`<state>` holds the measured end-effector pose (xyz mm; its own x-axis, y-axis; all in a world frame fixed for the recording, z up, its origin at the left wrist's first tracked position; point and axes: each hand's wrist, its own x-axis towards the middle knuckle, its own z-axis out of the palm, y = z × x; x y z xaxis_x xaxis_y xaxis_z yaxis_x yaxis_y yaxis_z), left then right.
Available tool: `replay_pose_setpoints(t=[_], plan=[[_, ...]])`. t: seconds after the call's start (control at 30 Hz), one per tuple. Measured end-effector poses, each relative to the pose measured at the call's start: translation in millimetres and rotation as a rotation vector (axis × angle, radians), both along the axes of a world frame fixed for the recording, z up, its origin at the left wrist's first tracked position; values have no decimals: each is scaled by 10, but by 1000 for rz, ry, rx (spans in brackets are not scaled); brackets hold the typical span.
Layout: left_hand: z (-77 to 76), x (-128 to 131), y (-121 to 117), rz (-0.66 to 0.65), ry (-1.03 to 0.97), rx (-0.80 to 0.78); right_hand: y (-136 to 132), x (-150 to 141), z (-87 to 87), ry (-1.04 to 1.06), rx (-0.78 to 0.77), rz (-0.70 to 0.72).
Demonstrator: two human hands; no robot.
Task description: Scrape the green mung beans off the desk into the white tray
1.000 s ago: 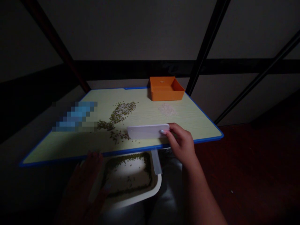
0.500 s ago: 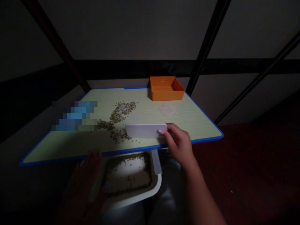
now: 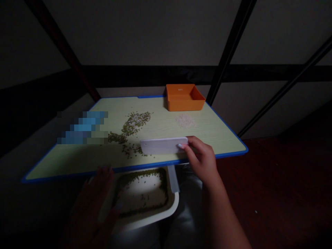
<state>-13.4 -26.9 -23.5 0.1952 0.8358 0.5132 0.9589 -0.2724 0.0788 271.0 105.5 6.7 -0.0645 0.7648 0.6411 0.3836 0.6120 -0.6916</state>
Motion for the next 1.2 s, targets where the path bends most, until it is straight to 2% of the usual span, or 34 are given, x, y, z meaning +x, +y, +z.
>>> replay_pose_setpoints(t=[0.47,0.8,1.2], plan=[[55,39,24,-30,-5,24,-2,-28,10,-9,13,19],[25,12,-10,-4,3,-18,4,-23,-7,-11,9,42],[31,21,-4,-14,-7,6,22,-74,-10,-23,32,18]])
